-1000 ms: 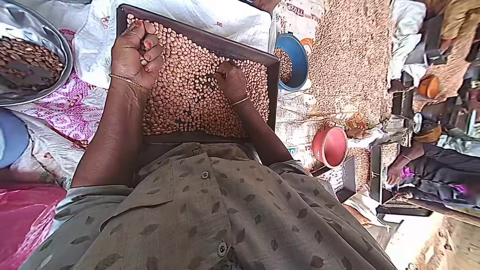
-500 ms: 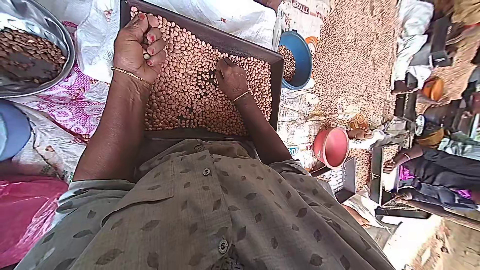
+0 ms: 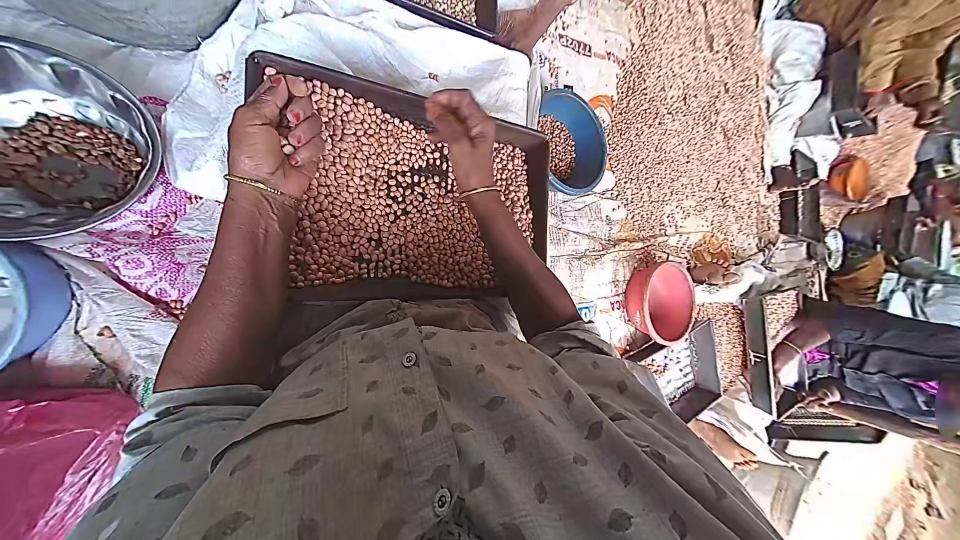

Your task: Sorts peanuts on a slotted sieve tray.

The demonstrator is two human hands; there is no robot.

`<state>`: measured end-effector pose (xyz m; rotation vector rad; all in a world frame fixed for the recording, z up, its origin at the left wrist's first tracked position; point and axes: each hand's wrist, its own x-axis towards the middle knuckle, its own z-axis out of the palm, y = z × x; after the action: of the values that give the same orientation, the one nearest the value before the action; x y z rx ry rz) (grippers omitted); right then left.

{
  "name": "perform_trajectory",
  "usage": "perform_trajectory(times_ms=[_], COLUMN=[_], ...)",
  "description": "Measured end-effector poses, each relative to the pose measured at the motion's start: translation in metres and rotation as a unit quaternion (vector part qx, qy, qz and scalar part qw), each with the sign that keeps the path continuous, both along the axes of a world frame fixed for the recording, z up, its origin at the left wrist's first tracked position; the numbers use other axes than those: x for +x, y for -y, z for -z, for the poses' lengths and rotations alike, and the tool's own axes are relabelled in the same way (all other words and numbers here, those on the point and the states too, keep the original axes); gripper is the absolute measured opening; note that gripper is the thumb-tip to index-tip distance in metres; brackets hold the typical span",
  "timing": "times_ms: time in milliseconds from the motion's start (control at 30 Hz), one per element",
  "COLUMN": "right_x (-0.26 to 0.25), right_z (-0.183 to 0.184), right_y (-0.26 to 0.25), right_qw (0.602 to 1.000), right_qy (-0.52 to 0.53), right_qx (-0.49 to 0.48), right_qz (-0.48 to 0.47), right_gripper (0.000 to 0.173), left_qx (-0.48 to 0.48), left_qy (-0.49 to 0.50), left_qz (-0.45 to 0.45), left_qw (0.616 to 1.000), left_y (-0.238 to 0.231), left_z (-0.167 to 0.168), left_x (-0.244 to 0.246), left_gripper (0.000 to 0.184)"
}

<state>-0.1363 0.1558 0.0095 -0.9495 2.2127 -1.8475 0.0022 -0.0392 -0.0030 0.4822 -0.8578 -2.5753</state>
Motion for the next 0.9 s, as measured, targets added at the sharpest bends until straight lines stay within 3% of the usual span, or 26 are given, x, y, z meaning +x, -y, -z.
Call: perform_trajectory(times_ms=[67,133,233,367,467,567,733,900], right_x=[0.017,0.027,0.019,-0.018,-0.036,-0.034,-0.024,0.01], right_z=[0.018,0.024,0.02,-0.005,-0.032,-0.051,-0.026,0.008], right_y=[0.026,0.042,0.036,-0.025,-0.074,-0.088,-0.027,0.049], right_qw=[0.965,0.885,0.841,0.813,0.844,0.893,0.928,0.936], right_qy=[-0.176,-0.278,-0.264,-0.159,-0.073,-0.039,-0.143,-0.181], right_qx=[0.135,0.303,0.422,0.539,0.511,0.427,0.309,0.232], right_qz=[-0.137,-0.218,-0.211,-0.154,-0.148,-0.139,-0.149,-0.193], right_gripper=[0.027,0.036,0.03,0.023,0.016,0.018,0.025,0.027], left_qx=[0.005,0.014,0.01,0.002,-0.002,0.008,0.011,0.021], left_qy=[-0.018,-0.04,-0.035,-0.021,-0.021,-0.023,-0.028,-0.024], left_qz=[-0.005,-0.011,-0.018,-0.009,-0.012,-0.014,-0.018,-0.025], left_qw=[1.0,0.999,0.999,1.0,1.0,1.0,0.999,0.999], left_y=[0.002,0.004,0.004,0.003,0.002,0.003,0.004,0.004], left_z=[0.002,0.005,0.002,0.002,-0.001,-0.001,0.001,0.003], left_x=[0.0,0.001,0.001,0.0,0.0,0.0,0.0,0.0], left_gripper=[0.04,0.042,0.042,0.041,0.04,0.04,0.041,0.039])
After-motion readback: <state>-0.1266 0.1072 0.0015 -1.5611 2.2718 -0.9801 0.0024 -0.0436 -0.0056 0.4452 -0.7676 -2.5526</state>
